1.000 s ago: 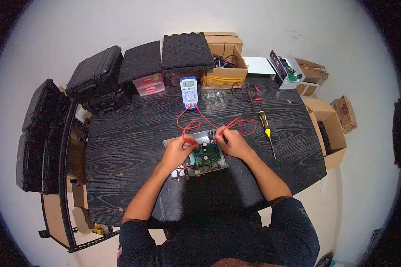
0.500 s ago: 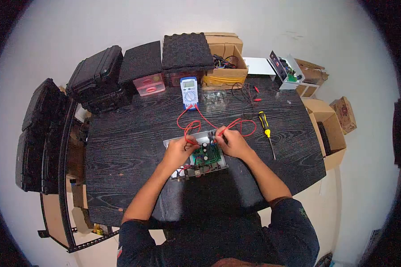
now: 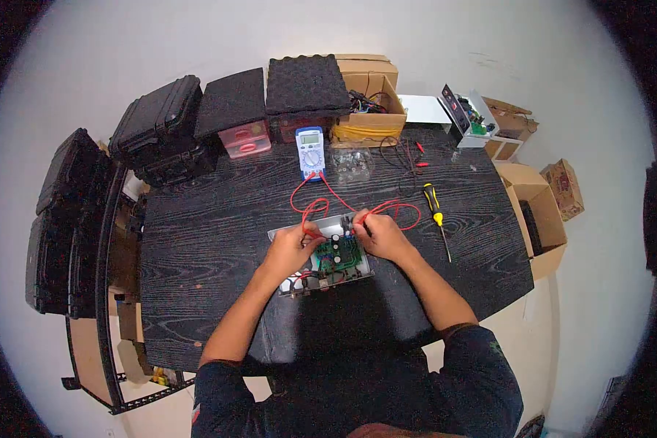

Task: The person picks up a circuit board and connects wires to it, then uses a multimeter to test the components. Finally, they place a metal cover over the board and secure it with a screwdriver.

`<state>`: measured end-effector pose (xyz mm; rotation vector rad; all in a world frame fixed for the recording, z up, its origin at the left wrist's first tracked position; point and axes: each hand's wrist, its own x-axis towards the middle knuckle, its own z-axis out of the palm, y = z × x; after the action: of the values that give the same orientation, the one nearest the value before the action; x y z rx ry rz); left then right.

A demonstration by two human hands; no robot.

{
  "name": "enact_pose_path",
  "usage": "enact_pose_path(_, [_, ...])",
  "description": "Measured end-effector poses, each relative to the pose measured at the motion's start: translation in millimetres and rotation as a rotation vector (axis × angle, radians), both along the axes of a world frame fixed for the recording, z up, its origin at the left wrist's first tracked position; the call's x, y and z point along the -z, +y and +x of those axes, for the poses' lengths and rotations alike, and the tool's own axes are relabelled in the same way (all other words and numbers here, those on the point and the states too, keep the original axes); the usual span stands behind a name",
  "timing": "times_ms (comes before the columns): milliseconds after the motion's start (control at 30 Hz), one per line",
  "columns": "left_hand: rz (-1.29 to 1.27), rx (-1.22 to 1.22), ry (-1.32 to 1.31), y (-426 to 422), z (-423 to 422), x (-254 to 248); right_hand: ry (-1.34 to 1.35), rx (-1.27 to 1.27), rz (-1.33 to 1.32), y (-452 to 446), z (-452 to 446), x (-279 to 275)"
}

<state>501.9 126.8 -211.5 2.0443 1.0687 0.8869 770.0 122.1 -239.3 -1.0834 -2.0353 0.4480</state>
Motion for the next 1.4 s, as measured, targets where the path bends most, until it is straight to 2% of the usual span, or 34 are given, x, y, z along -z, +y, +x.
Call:
enact_pose_path(200, [0.045,0.013,0.067,1,0,1,-0.067,-0.004,0.002,-1,0,-4])
enact_pose_path(300, [0.069,-0.005,0.007,-1,1,-1,-0.086,-0.006,0.015,2,2,4])
enact_pose_path(400, [0.001,-0.023,0.013,-1,1,1,-0.068,-0.008,0.023,1,1,2])
enact_pose_path(500, [0.074,0.000,0.054,0,2,2,-0.088,-0.002,0.002,0,0,-2])
enact_pose_path(1000, [0.090,0.015,0.040,1,3,6,-0.060,-0.050,0.036,1,-6,-1])
enact_pose_path(1200, [0.102,0.022,0.010,0,3,8,-0.090,0.009,-0.056,-1,-8,-7])
enact_pose_path(1300, [0.060,0.024,0.009,-2,1,2,0.087,0.049,-0.133,-3,-6,-13])
enact_pose_path(1400, [0.027,0.063,-0.078,2,-7,-5,0.181,-0.017,-0.082,-9,-6,-26])
